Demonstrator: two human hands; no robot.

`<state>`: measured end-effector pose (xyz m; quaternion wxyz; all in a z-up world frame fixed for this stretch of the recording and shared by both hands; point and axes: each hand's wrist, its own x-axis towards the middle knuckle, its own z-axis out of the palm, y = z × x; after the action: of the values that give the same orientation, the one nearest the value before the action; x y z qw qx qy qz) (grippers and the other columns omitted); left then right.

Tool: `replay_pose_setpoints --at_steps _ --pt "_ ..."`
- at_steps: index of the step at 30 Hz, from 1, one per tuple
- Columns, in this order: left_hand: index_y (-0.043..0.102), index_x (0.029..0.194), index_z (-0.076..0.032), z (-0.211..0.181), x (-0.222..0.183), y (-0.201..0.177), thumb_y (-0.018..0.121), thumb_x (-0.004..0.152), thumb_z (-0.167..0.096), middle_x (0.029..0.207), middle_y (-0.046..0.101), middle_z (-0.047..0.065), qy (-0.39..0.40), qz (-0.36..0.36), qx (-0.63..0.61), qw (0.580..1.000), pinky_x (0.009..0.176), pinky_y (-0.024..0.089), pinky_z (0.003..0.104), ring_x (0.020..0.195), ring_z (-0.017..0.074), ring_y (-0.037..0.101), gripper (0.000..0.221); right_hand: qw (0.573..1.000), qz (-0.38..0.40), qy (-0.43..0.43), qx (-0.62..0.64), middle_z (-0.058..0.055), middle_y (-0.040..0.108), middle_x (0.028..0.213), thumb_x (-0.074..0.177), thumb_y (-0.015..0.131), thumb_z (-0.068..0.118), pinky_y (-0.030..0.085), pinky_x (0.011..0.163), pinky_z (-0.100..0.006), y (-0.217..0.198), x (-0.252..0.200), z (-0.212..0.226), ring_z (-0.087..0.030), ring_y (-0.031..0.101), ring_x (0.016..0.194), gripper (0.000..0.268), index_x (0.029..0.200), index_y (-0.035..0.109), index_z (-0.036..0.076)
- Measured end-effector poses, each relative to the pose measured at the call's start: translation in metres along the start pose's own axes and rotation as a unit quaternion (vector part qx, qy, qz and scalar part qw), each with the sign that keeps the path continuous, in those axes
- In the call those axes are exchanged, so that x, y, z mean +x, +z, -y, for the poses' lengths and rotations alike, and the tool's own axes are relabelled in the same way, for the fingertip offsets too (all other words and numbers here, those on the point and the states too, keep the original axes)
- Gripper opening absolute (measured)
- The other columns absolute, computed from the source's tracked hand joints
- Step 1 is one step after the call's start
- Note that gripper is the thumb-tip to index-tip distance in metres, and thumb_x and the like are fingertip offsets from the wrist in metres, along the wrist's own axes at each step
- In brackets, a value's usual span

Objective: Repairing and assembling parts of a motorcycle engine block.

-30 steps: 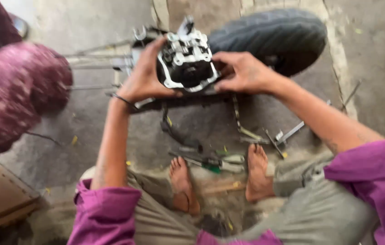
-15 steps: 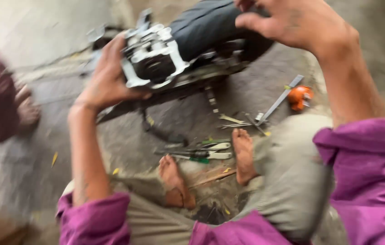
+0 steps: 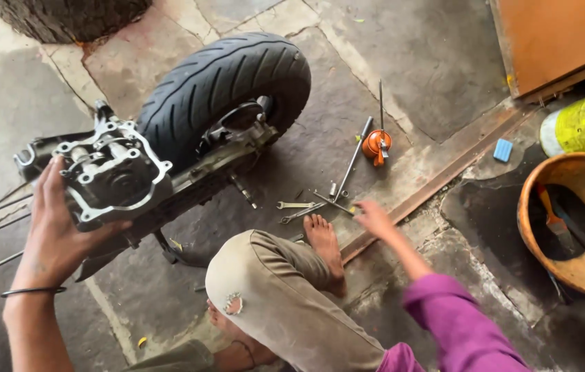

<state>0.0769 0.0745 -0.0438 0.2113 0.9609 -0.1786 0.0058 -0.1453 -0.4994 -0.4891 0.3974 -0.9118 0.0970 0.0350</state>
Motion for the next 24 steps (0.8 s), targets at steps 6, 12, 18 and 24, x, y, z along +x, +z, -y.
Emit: replay_pose_setpoints --at_steps 6,12,18,24 --pt "0.019 0.167 -0.003 -0.009 -0.003 -0.005 0.091 0.06 -0.039 0.164 0.03 0.028 -0.008 0.013 -0.006 1.0 0.123 0.034 0.048 0.152 0.0441 0.035 0.134 0.974 -0.033 0.062 -0.214 -0.019 0.06 0.126 0.076 0.079 0.02 0.049 0.092 -0.051 0.065 -0.014 0.087 -0.042 0.052 0.118 0.047 0.12 0.064 0.014" --pt "0.019 0.165 -0.001 -0.014 -0.001 -0.005 0.091 0.059 -0.038 0.164 0.029 0.028 0.004 0.007 -0.002 1.0 0.124 0.032 0.048 0.153 0.0431 0.033 0.133 0.972 0.022 0.169 -0.163 -0.013 0.067 0.119 0.093 0.065 0.021 0.052 0.099 -0.049 0.03 0.004 0.081 -0.035 0.061 0.115 0.032 0.125 0.065 0.017" --pt "0.021 0.165 -0.001 -0.015 -0.001 -0.007 0.091 0.062 -0.037 0.165 0.03 0.028 0.011 0.001 -0.009 1.0 0.125 0.032 0.048 0.155 0.0424 0.031 0.129 0.981 -0.118 0.058 -0.142 -0.013 0.063 0.12 0.087 0.068 0.01 0.053 0.097 -0.046 0.02 0.027 0.064 -0.035 0.058 0.117 0.043 0.129 0.064 0.018" --pt "0.02 0.164 -0.001 -0.017 -0.004 -0.005 0.091 0.062 -0.036 0.164 0.031 0.028 0.004 0.001 -0.008 1.0 0.125 0.032 0.048 0.154 0.043 0.032 0.129 0.991 -0.066 0.016 -0.117 -0.012 0.059 0.127 0.078 0.073 0.005 0.054 0.086 -0.047 0.019 0.06 0.11 -0.035 0.056 0.114 0.046 0.122 0.067 0.019"
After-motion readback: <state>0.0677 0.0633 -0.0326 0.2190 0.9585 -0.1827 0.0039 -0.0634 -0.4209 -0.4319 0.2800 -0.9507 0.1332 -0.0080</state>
